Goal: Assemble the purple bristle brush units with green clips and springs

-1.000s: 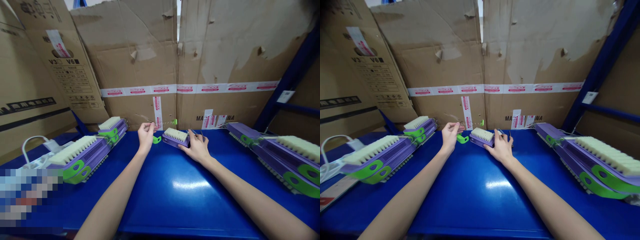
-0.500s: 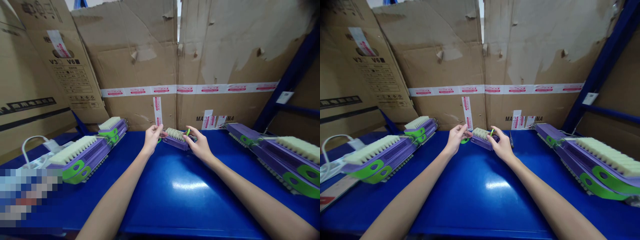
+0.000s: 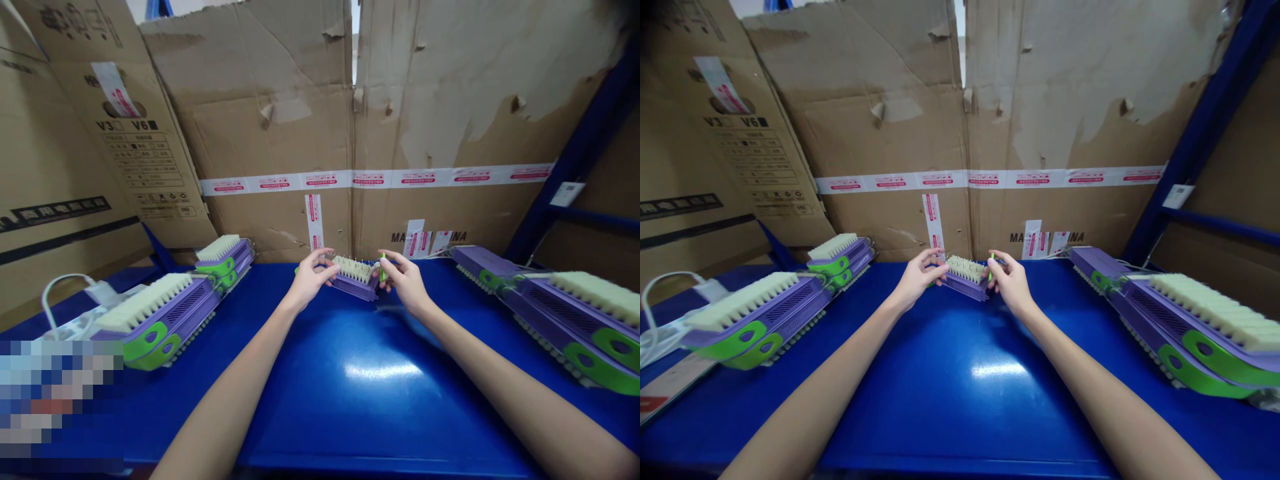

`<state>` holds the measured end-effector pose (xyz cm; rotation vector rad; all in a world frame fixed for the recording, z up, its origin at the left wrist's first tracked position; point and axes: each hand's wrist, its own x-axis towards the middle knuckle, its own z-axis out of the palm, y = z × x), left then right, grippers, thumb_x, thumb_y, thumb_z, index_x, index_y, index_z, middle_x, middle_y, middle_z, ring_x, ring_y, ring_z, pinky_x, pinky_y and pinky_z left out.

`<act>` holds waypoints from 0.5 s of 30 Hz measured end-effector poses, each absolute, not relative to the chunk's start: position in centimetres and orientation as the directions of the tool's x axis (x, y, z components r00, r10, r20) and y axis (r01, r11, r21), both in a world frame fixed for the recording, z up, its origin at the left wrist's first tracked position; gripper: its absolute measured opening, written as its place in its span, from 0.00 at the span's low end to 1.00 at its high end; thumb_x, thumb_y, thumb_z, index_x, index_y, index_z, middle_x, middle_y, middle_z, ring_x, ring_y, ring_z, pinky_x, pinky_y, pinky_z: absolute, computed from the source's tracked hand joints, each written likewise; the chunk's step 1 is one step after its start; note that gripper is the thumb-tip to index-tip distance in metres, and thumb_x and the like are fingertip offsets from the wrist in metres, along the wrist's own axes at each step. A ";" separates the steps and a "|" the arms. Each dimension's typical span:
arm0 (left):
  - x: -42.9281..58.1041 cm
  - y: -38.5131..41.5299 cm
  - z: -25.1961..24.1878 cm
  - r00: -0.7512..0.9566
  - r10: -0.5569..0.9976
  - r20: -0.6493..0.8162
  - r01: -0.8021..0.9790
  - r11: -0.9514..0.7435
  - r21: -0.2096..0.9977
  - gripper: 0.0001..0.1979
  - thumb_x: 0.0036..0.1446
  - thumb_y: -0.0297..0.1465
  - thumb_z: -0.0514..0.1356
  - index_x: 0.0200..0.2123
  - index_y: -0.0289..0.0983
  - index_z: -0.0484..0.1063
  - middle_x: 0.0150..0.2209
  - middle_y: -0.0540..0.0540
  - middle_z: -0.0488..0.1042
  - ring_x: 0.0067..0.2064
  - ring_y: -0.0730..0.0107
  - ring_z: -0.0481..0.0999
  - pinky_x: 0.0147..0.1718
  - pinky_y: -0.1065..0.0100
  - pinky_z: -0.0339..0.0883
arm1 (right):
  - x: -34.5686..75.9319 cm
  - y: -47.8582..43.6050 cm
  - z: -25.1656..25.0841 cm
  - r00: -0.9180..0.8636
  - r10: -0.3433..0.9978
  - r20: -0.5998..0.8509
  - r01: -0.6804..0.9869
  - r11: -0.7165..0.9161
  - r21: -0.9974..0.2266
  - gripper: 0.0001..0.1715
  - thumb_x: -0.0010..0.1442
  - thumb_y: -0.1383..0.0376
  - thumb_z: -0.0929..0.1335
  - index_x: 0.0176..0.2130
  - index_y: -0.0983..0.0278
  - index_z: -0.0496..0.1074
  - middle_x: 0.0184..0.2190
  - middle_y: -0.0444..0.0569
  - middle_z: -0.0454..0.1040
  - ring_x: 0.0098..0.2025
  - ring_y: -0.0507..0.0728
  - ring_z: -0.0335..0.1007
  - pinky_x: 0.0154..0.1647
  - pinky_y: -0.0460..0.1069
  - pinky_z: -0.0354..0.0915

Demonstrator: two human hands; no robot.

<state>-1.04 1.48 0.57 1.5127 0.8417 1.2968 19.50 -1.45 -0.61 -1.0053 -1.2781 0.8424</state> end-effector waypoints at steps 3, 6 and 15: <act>-1.2 1.5 0.6 0.231 0.911 0.341 -0.059 -0.337 0.940 0.20 0.43 0.36 0.67 0.39 0.35 0.69 0.29 0.49 0.71 0.27 0.75 0.73 0.23 0.74 0.66 | 19.5 -1.5 -0.6 0.086 0.944 0.320 0.020 0.319 -0.947 0.34 0.49 0.46 0.69 0.48 0.67 0.68 0.23 0.45 0.72 0.19 0.50 0.63 0.17 0.45 0.57; -1.3 1.5 0.6 0.252 0.903 0.349 -0.068 -0.343 0.937 0.21 0.43 0.36 0.67 0.41 0.36 0.69 0.29 0.49 0.72 0.27 0.74 0.74 0.24 0.73 0.67 | 19.5 -1.5 -0.5 0.071 0.958 0.278 -0.010 0.280 -0.960 0.34 0.49 0.47 0.69 0.47 0.68 0.68 0.21 0.44 0.72 0.18 0.49 0.62 0.17 0.45 0.57; -1.2 1.6 0.5 0.174 0.920 0.350 0.139 -0.375 0.917 0.14 0.47 0.40 0.65 0.29 0.34 0.72 0.19 0.51 0.72 0.18 0.76 0.69 0.20 0.73 0.63 | 19.5 -1.2 -1.0 0.054 0.962 0.268 0.027 0.266 -0.963 0.35 0.50 0.47 0.67 0.49 0.68 0.66 0.22 0.44 0.71 0.18 0.50 0.62 0.16 0.44 0.55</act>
